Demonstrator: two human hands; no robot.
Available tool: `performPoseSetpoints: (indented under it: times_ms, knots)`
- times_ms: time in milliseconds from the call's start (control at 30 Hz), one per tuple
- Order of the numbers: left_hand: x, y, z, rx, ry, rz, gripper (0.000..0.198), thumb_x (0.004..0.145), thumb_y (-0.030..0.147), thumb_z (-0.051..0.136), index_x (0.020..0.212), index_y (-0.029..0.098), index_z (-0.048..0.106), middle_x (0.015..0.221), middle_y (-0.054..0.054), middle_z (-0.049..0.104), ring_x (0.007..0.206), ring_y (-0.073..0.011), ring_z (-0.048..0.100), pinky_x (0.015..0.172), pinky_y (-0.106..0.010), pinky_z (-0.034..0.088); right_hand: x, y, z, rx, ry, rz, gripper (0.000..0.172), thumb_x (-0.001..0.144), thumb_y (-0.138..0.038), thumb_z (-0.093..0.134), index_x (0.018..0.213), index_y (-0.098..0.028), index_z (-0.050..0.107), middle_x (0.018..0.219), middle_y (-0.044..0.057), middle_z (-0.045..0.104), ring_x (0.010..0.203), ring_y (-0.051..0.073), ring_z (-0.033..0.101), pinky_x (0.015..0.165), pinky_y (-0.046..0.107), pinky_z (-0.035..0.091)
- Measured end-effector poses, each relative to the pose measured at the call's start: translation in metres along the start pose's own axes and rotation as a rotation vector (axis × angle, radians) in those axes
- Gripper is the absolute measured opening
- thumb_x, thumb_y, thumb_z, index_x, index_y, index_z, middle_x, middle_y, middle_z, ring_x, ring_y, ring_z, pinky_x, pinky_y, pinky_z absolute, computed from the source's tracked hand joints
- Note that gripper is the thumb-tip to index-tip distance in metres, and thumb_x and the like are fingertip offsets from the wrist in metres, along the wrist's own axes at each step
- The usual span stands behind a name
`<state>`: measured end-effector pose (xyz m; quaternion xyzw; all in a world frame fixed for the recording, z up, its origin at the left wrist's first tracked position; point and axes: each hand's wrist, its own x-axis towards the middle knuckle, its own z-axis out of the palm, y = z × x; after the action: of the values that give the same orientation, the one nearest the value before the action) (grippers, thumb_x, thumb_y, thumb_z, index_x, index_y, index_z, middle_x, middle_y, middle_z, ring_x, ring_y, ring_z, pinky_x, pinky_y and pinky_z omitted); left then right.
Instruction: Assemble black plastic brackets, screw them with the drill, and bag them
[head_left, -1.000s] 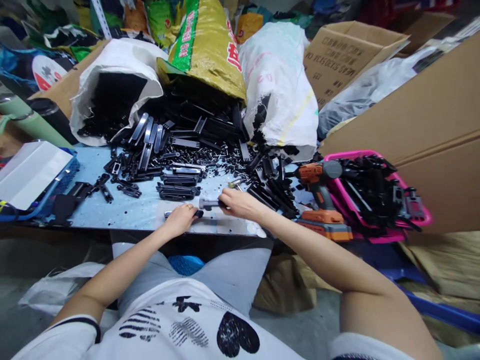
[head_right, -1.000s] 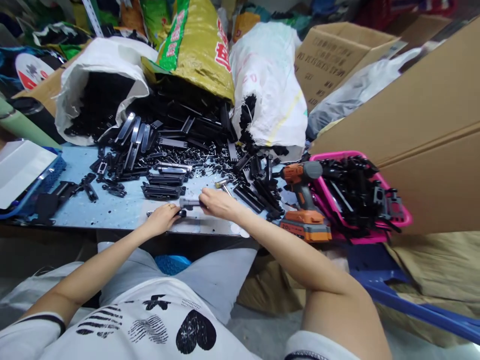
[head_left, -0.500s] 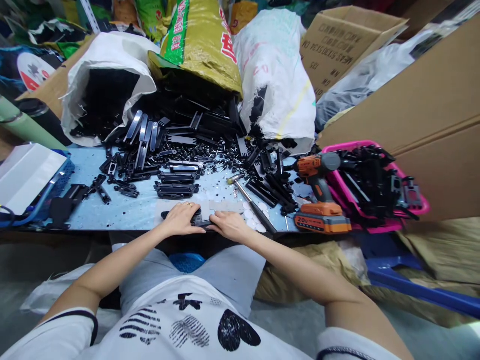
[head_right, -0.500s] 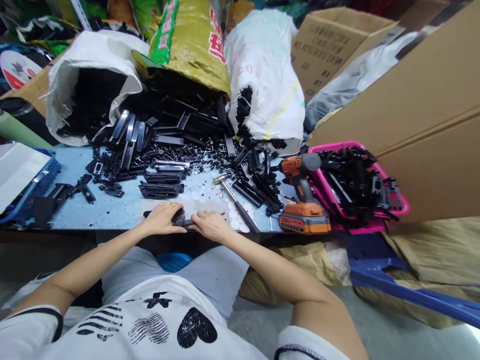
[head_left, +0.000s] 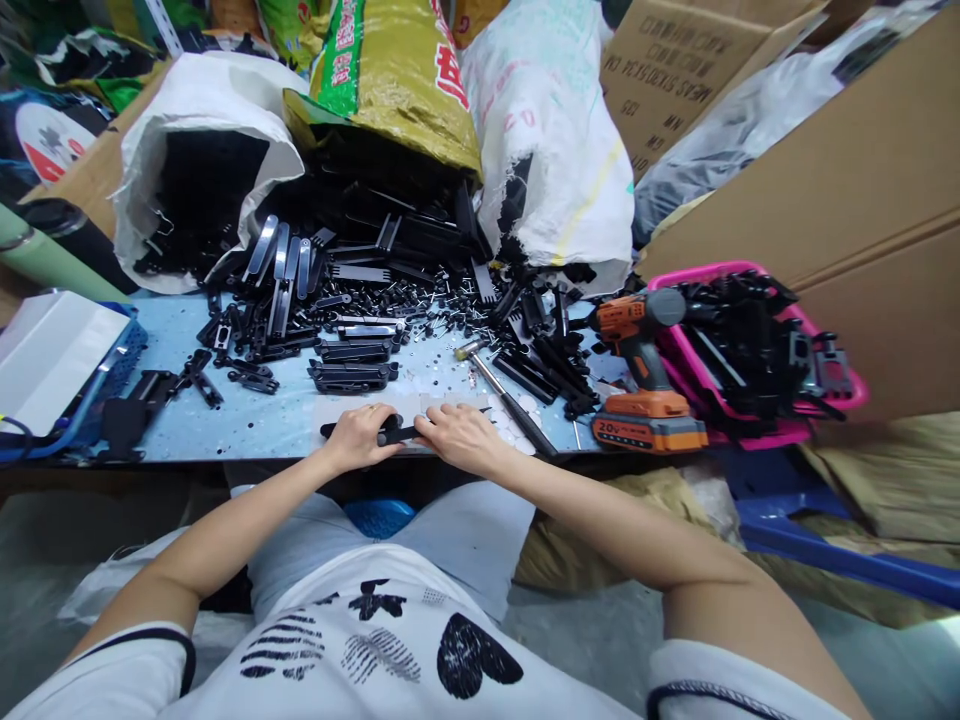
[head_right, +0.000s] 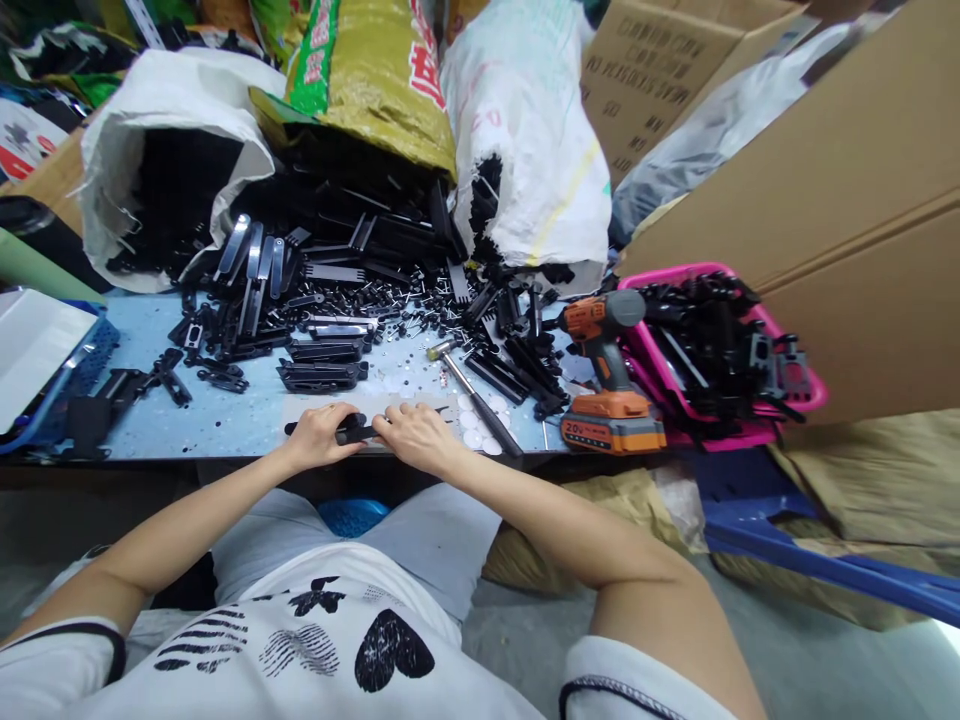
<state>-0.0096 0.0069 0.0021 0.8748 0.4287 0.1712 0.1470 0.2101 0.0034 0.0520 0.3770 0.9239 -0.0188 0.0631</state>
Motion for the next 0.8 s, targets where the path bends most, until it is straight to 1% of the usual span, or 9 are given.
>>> performPoseSetpoints:
  times_ms: [133,233,300,367,433,500,567,667,800]
  knots:
    - [0.001,0.007,0.005,0.025,-0.036,-0.033,0.041,0.077,0.049,0.063,0.101,0.017,0.054,0.087,-0.007,0.063,0.08,-0.0231,0.063,0.07,-0.032,0.049,0.0,0.01,0.018,0.023,0.042,0.006,0.038,0.098,-0.044,0.027,0.1,-0.018,0.055,0.089,0.009,0.059,0.08,0.019,0.052,0.065,0.028,0.028]
    - [0.023,0.007,0.003,0.046,-0.046,0.066,0.054,0.076,0.054,0.061,0.112,0.015,0.053,0.103,-0.012,0.061,0.096,-0.0281,0.06,0.08,-0.037,0.048,-0.005,0.023,0.04,0.075,0.079,0.008,0.041,0.096,-0.049,0.031,0.096,-0.017,0.057,0.092,0.008,0.058,0.083,0.019,0.051,0.068,0.028,0.03]
    - [0.058,-0.003,-0.006,0.086,0.044,0.047,0.052,0.083,0.049,0.054,0.122,0.014,0.049,0.119,-0.015,0.055,0.111,-0.0302,0.052,0.09,-0.04,0.043,-0.01,0.031,0.053,0.115,0.124,0.01,0.042,0.095,-0.049,0.033,0.098,-0.017,0.059,0.096,0.009,0.058,0.086,0.019,0.05,0.072,0.029,0.032]
    - [0.104,-0.024,-0.019,0.152,0.136,-0.149,0.037,0.092,0.03,0.041,0.123,0.013,0.051,0.117,-0.014,0.056,0.108,-0.0266,0.052,0.087,-0.038,0.043,-0.017,0.036,0.061,0.144,0.151,0.021,0.041,0.095,-0.049,0.033,0.1,-0.017,0.059,0.1,0.009,0.058,0.089,0.019,0.05,0.076,0.03,0.033]
    - [0.15,-0.052,-0.031,0.181,0.166,-0.255,0.034,0.087,0.012,0.039,0.117,0.008,0.055,0.112,-0.018,0.057,0.105,-0.0281,0.052,0.085,-0.04,0.043,-0.025,0.037,0.064,0.161,0.14,0.034,0.042,0.095,-0.049,0.033,0.101,-0.017,0.059,0.098,0.009,0.059,0.089,0.019,0.051,0.077,0.031,0.035]
    - [0.184,-0.078,-0.037,0.215,0.037,-0.313,0.03,0.081,0.004,0.044,0.104,0.008,0.062,0.104,-0.018,0.06,0.1,-0.0263,0.054,0.084,-0.038,0.042,-0.028,0.039,0.062,0.177,0.123,0.053,0.042,0.094,-0.051,0.033,0.102,-0.02,0.06,0.096,0.009,0.06,0.089,0.021,0.051,0.077,0.033,0.037]
    - [0.203,-0.096,-0.037,0.217,-0.04,-0.312,0.023,0.077,0.003,0.049,0.091,0.008,0.065,0.095,-0.016,0.063,0.094,-0.0239,0.056,0.084,-0.035,0.042,-0.022,0.048,0.056,0.189,0.157,0.116,0.04,0.094,-0.051,0.034,0.104,-0.022,0.06,0.099,0.009,0.061,0.092,0.022,0.052,0.078,0.034,0.039]
    - [0.2,-0.102,-0.032,0.218,-0.021,-0.29,0.021,0.083,0.008,0.045,0.091,0.008,0.065,0.098,-0.016,0.062,0.091,-0.0216,0.057,0.084,-0.033,0.041,0.007,0.079,0.046,0.171,0.27,0.303,0.034,0.096,-0.039,0.033,0.108,-0.02,0.059,0.107,0.01,0.06,0.098,0.023,0.051,0.082,0.035,0.04]
    - [0.155,-0.081,-0.039,0.171,0.165,-0.232,0.024,0.091,0.021,0.041,0.099,0.011,0.061,0.105,-0.013,0.058,0.091,-0.0196,0.056,0.082,-0.03,0.042,0.07,0.132,0.039,0.065,0.254,0.436,0.032,0.093,-0.014,0.032,0.113,-0.014,0.057,0.112,0.014,0.058,0.103,0.024,0.046,0.08,0.034,0.037]
